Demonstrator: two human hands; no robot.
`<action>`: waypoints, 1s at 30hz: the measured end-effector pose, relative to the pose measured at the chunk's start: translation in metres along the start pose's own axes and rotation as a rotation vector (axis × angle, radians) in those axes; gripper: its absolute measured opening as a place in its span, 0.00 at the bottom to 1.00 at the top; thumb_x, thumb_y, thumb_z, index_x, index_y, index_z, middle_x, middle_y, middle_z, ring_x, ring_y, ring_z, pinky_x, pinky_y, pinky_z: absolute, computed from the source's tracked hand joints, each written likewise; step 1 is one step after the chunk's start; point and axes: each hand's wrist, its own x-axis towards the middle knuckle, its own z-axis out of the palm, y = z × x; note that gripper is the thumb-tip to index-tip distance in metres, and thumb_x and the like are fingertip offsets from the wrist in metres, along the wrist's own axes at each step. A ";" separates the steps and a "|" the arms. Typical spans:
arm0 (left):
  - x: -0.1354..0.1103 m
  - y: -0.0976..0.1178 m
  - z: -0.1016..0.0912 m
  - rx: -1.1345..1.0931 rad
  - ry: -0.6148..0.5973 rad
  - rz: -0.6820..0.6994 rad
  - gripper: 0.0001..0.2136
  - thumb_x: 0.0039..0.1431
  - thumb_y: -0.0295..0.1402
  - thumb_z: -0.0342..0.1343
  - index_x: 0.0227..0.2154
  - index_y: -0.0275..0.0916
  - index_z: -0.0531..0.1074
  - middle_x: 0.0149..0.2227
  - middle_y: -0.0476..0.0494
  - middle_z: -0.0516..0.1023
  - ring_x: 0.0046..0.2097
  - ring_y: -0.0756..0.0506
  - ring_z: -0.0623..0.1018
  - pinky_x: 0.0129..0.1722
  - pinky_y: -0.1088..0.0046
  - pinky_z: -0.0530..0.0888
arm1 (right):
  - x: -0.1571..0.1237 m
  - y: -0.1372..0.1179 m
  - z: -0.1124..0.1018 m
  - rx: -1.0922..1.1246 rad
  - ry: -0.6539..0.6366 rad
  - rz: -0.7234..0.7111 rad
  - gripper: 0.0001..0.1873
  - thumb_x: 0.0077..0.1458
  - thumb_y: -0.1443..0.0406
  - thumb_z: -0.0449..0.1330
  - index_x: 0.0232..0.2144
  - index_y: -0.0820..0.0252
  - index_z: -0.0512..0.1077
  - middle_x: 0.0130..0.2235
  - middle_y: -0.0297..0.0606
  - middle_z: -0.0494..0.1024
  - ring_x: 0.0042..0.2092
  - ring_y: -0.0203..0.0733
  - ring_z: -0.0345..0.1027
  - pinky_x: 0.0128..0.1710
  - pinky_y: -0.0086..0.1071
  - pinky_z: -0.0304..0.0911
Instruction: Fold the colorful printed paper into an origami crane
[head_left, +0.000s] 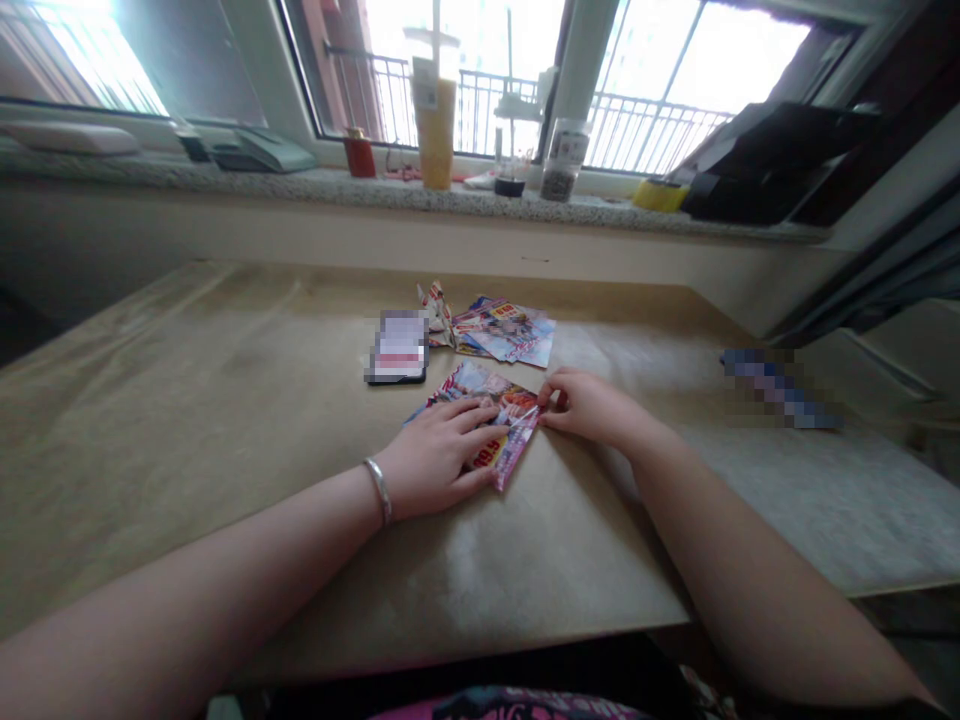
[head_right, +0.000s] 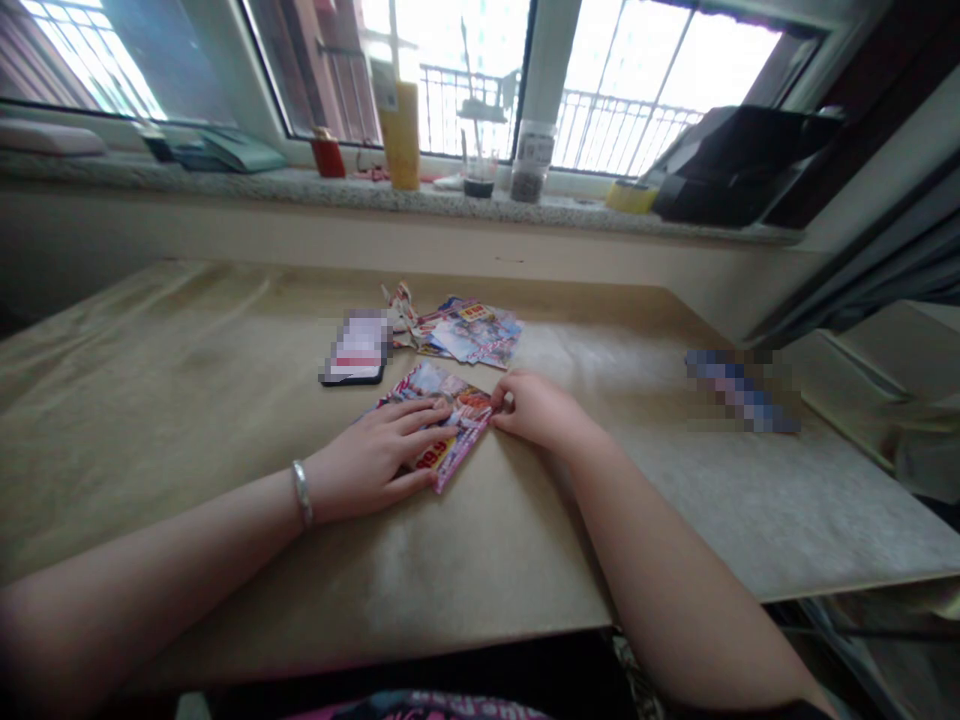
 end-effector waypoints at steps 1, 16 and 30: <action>0.000 -0.001 0.000 0.000 -0.002 -0.004 0.25 0.61 0.47 0.48 0.59 0.43 0.62 0.63 0.43 0.60 0.64 0.38 0.58 0.62 0.56 0.58 | 0.000 0.000 0.000 -0.005 0.002 -0.003 0.06 0.45 0.65 0.64 0.29 0.57 0.73 0.35 0.36 0.76 0.32 0.37 0.68 0.32 0.28 0.63; -0.001 -0.001 -0.002 -0.033 -0.003 -0.035 0.23 0.58 0.49 0.51 0.56 0.53 0.65 0.64 0.45 0.58 0.64 0.33 0.56 0.60 0.43 0.54 | 0.000 0.001 -0.002 0.039 -0.033 -0.088 0.11 0.51 0.62 0.60 0.37 0.58 0.75 0.39 0.39 0.76 0.33 0.36 0.68 0.35 0.30 0.65; 0.003 -0.016 -0.004 -0.136 0.037 0.245 0.15 0.61 0.40 0.53 0.46 0.39 0.72 0.54 0.39 0.72 0.58 0.40 0.67 0.59 0.57 0.65 | 0.005 0.008 0.008 0.039 0.058 -0.011 0.19 0.50 0.68 0.59 0.46 0.59 0.71 0.40 0.39 0.76 0.33 0.36 0.67 0.37 0.31 0.64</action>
